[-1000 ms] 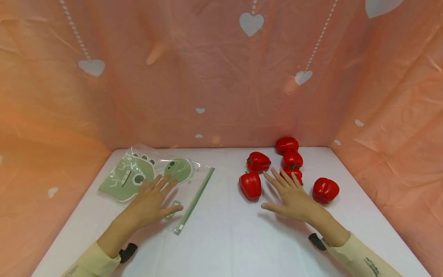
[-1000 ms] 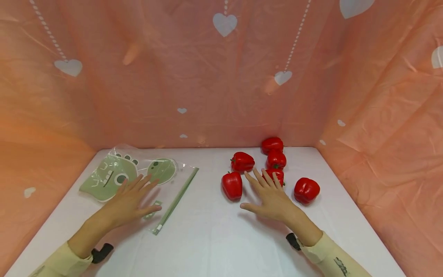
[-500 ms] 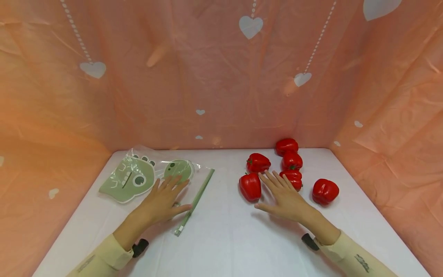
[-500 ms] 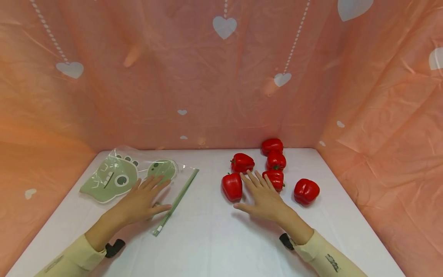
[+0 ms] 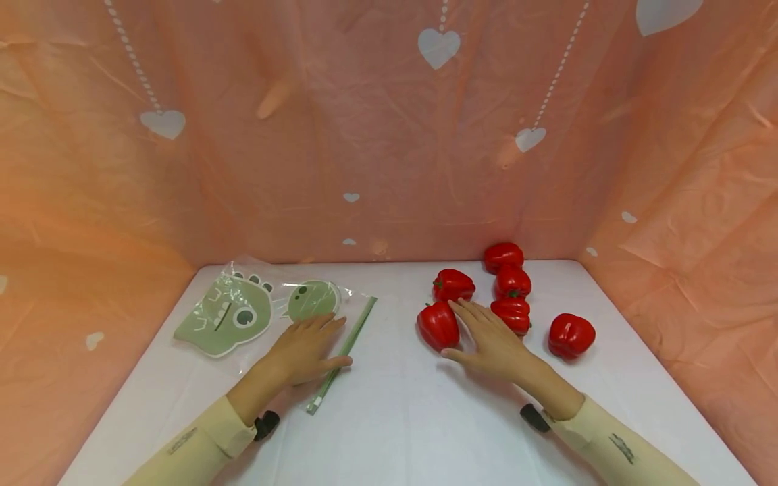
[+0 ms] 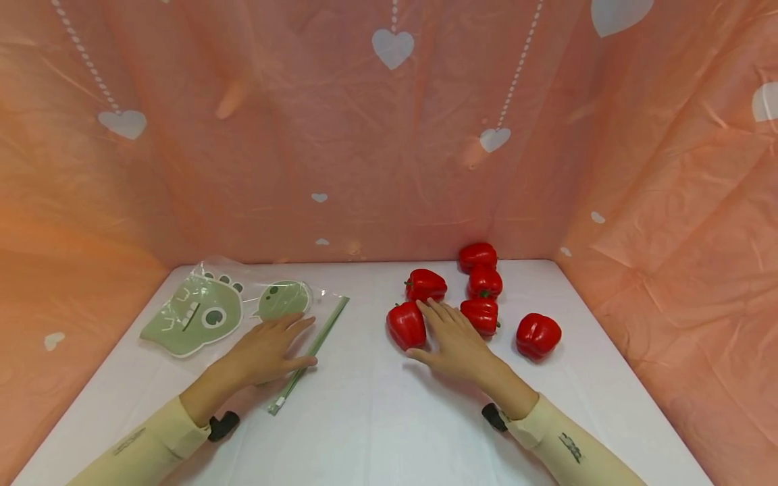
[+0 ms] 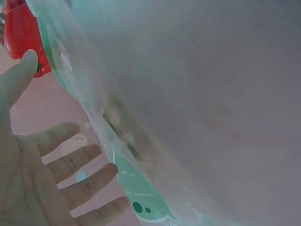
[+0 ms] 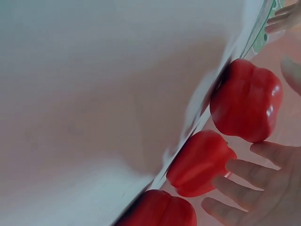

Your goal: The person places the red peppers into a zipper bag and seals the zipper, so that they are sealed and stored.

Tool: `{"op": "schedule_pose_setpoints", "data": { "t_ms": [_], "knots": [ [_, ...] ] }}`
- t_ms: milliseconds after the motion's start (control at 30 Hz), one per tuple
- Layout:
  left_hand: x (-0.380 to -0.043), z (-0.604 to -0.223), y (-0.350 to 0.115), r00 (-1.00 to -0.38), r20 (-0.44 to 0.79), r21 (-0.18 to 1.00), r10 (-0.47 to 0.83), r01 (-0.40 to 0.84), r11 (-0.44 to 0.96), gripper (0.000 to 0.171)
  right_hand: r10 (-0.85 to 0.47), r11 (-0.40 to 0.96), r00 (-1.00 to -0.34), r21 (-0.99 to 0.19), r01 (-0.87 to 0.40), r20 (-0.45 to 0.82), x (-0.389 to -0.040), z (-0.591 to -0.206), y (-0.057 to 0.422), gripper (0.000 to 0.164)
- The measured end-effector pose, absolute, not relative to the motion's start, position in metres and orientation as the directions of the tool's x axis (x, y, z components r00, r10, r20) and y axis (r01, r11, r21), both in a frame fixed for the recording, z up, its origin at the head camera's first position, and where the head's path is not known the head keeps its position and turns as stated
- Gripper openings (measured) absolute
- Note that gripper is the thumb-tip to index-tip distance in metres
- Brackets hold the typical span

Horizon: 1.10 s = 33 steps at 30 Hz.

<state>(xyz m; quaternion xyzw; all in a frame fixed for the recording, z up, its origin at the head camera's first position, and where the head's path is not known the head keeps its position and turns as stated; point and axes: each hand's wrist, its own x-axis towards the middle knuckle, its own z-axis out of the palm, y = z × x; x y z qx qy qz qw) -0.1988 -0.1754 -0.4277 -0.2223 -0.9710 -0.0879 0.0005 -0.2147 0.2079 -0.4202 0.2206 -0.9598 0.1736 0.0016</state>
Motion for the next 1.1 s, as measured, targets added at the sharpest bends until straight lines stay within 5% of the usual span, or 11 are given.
{"op": "schedule_pose_setpoints", "data": {
  "t_ms": [567, 1100],
  "knots": [
    [-0.202, -0.427, -0.168, -0.903, 0.030, 0.126, 0.429, 0.429, 0.894, 0.046, -0.449, 0.812, -0.883, -0.351, -0.467, 0.136, -0.224, -0.419, 0.193, 0.091],
    [-0.207, -0.426, -0.173, -0.946, -0.010, 0.361, 0.324, 0.299, 0.883, 0.009, -0.404, 0.812, -0.912, -0.430, -0.395, 0.075, -0.228, -0.419, 0.180, 0.074]
  ]
}}
